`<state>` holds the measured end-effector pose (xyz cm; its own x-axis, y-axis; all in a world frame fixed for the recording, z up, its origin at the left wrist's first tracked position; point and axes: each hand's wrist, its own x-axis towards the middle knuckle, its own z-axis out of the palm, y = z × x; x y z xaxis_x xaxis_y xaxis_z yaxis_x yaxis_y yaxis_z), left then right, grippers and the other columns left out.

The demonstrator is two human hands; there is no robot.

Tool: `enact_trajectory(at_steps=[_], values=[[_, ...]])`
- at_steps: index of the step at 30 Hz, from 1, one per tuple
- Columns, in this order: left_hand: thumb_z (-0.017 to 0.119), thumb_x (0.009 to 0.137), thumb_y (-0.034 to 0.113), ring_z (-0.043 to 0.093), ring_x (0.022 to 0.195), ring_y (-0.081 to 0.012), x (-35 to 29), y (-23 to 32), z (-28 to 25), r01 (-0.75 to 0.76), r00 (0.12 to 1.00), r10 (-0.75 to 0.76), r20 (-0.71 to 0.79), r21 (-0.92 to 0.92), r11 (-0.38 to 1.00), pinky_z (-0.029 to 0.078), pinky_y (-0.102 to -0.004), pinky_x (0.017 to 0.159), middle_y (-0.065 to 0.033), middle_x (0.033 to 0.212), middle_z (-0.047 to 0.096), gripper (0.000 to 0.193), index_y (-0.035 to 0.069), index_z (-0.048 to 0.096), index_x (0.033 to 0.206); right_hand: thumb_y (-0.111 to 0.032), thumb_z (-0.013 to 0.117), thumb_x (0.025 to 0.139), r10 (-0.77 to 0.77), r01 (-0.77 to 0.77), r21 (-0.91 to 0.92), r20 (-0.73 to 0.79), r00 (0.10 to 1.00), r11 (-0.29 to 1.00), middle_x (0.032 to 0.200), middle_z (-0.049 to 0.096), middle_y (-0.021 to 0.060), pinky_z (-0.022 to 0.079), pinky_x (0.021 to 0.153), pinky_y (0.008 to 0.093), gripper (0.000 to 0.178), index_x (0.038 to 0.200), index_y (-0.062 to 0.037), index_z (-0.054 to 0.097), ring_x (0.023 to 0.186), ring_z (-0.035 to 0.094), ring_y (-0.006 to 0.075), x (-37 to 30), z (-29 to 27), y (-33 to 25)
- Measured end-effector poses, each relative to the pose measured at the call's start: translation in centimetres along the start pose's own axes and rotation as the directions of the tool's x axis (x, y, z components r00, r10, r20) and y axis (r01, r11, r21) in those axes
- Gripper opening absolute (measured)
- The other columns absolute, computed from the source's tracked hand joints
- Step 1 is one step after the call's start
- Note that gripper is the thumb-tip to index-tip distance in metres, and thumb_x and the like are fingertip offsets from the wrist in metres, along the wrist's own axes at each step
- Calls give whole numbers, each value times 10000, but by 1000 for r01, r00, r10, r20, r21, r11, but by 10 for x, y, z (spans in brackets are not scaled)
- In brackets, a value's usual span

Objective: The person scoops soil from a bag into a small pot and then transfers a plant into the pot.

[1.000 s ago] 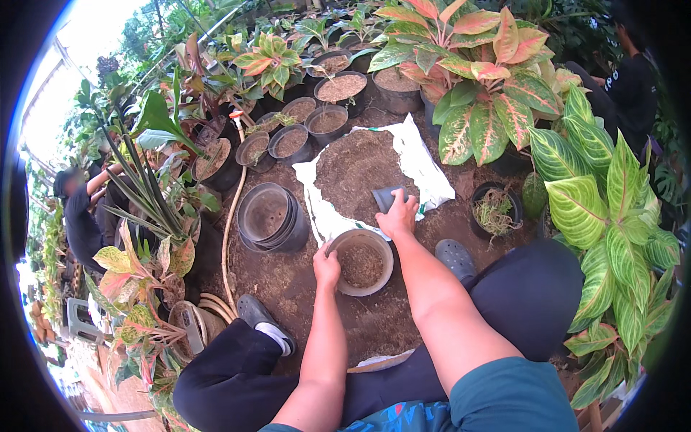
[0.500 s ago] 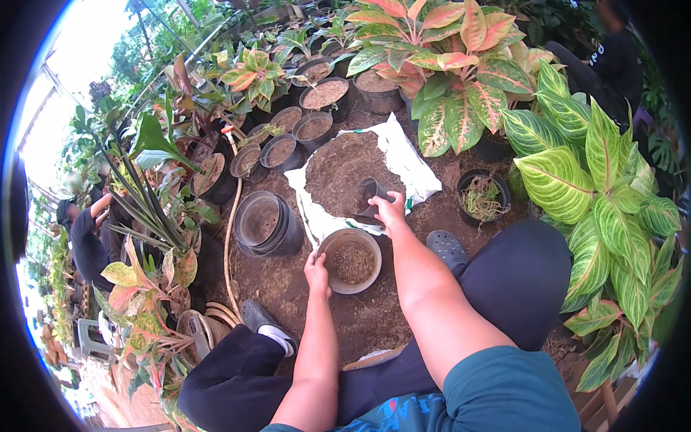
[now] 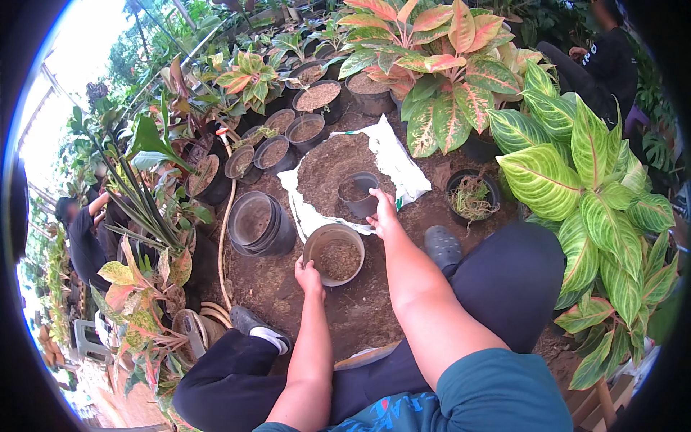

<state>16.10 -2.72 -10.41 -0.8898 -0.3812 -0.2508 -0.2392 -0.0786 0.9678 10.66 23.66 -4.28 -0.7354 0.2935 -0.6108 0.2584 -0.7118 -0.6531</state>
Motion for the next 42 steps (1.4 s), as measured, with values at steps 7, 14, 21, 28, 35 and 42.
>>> enact_trajectory(at_steps=[7, 14, 21, 28, 35, 42], values=[[490, 935, -83, 667, 1023, -196, -6, 5, 12, -107, 988, 126, -88, 190, 976, 512, -346, 949, -96, 1139, 691, 334, 3, 621, 1231, -605, 750, 802, 23, -23, -5, 63, 998, 1000, 1027, 625, 63, 429, 738, 351, 658, 1308, -243, 537, 864, 562, 188, -8, 13, 4], [512, 941, -41, 677, 1035, -262, -8, 4, 21, -88, 985, 115, -128, 201, 976, 505, -387, 963, -148, 1132, 704, 279, -10, 641, 1186, -555, 746, 847, -52, 86, -231, 151, 987, 969, 1073, 610, -1, 426, 715, 346, 576, 1295, -260, 535, 881, 551, 158, -17, 1, 11], [545, 931, -5, 703, 1060, -294, -12, 15, 26, -45, 972, 89, -219, 200, 979, 512, -402, 962, -175, 1143, 725, 299, -16, 651, 1210, -297, 830, 842, -8, 223, -587, 345, 938, 778, 1112, 633, 60, 521, 691, 362, 692, 1379, -161, 416, 972, 602, 183, -28, 5, -30], [546, 935, 16, 717, 1050, -278, -17, 16, 34, -12, 961, 83, -263, 261, 965, 523, -403, 947, -162, 1125, 742, 301, 17, 664, 1212, -49, 798, 778, 26, 513, -785, 555, 831, 346, 1263, 573, 154, 600, 822, 401, 891, 1563, -277, 443, 1066, 657, 240, -47, 27, -54], [525, 951, -38, 709, 1095, -394, -24, 21, 32, -110, 972, 169, -166, 317, 942, 523, -472, 940, -229, 1146, 738, 322, 20, 641, 1247, -189, 872, 644, 46, 571, -811, 580, 813, 128, 1467, 442, 238, 410, 1181, 490, 990, 1536, -428, 515, 1360, 460, 430, -58, 49, -49], [489, 908, -55, 721, 1053, -291, -23, 20, 27, -99, 974, 159, -160, 327, 940, 517, -407, 957, -170, 1118, 748, 385, 20, 668, 1241, -208, 875, 627, 4, 647, -753, 652, 758, 118, 1451, 455, 232, 395, 1200, 485, 982, 1509, -471, 531, 1371, 444, 445, -56, 48, -34]])
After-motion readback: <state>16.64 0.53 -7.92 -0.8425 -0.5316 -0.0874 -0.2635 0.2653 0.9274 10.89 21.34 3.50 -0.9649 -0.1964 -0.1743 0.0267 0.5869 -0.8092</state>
